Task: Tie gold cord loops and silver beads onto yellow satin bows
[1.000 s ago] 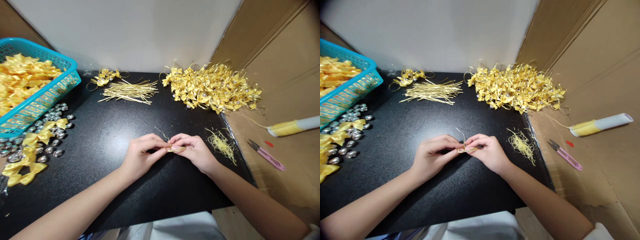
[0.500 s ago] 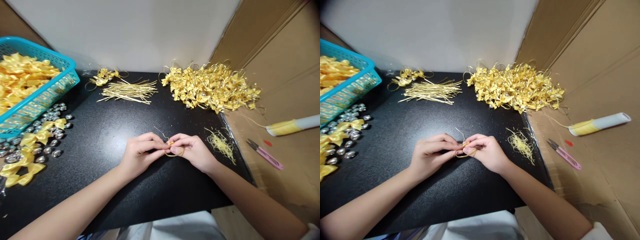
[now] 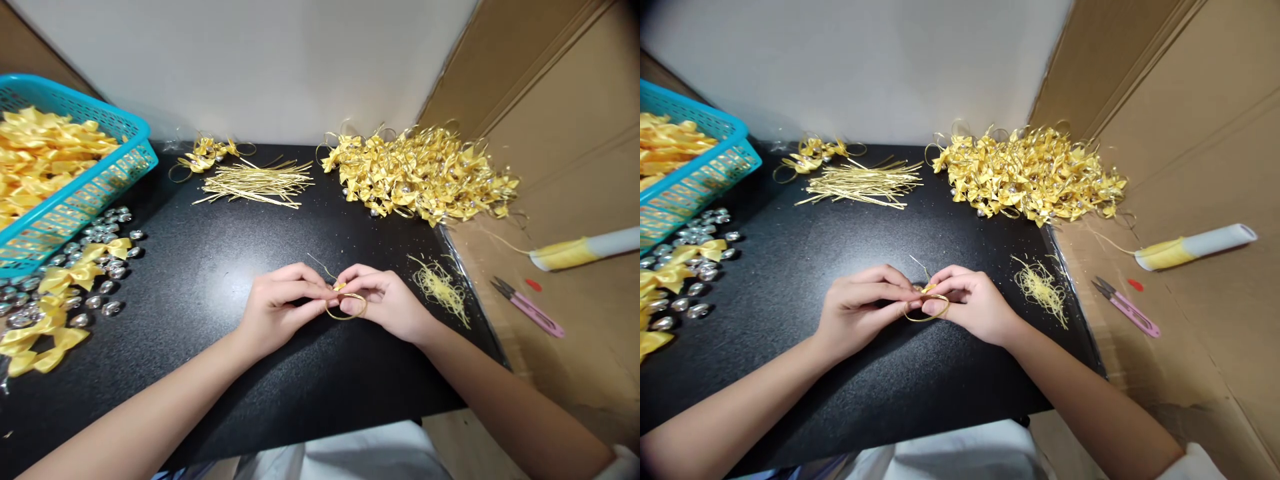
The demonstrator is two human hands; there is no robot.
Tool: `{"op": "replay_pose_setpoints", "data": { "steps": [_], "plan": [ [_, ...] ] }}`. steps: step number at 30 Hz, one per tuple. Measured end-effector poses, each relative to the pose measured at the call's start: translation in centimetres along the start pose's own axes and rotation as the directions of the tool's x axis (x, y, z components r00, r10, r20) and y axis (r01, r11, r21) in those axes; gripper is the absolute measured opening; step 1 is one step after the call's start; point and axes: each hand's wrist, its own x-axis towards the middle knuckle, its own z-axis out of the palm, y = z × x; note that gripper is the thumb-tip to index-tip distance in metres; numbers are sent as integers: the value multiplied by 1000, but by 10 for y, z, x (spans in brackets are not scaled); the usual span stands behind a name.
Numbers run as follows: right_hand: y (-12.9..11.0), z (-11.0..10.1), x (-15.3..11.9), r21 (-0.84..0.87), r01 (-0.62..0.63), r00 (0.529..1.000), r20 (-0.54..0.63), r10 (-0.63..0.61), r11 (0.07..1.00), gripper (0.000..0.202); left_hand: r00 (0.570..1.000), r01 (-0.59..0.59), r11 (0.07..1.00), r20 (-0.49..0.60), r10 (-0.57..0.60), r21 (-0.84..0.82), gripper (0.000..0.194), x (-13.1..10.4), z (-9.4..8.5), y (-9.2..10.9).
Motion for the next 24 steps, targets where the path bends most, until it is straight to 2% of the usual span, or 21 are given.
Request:
{"op": "replay_pose_setpoints", "data": {
  "steps": [3,5,7,9,14,18,24],
  "plan": [
    [-2,1,-2,-206,143,987,-44,-155,968,13,999,36,999,-12,-36,-21,6,1,0,1],
    [-4,2,-4,-364,245,956,-64,-287,899,9,999,41,999,-6,-41,-34,6,2,0,2],
    [-5,3,-5,-449,301,929,-62,-365,841,9,999,37,998,-4,-37,-48,6,2,0,2],
    [-6,4,-5,-469,309,925,-53,-376,827,8,999,39,998,-3,-39,-57,7,2,0,2],
    [-4,5,-4,-454,246,956,-34,-293,856,15,997,79,994,2,-79,-70,5,1,2,1],
    [-2,6,-3,-433,225,960,-54,-274,873,16,997,74,995,-7,-74,-59,7,1,2,1],
    [-3,4,-4,-544,275,919,-93,-383,793,11,994,104,994,-16,-105,-42,13,1,3,2]
  ]
}}
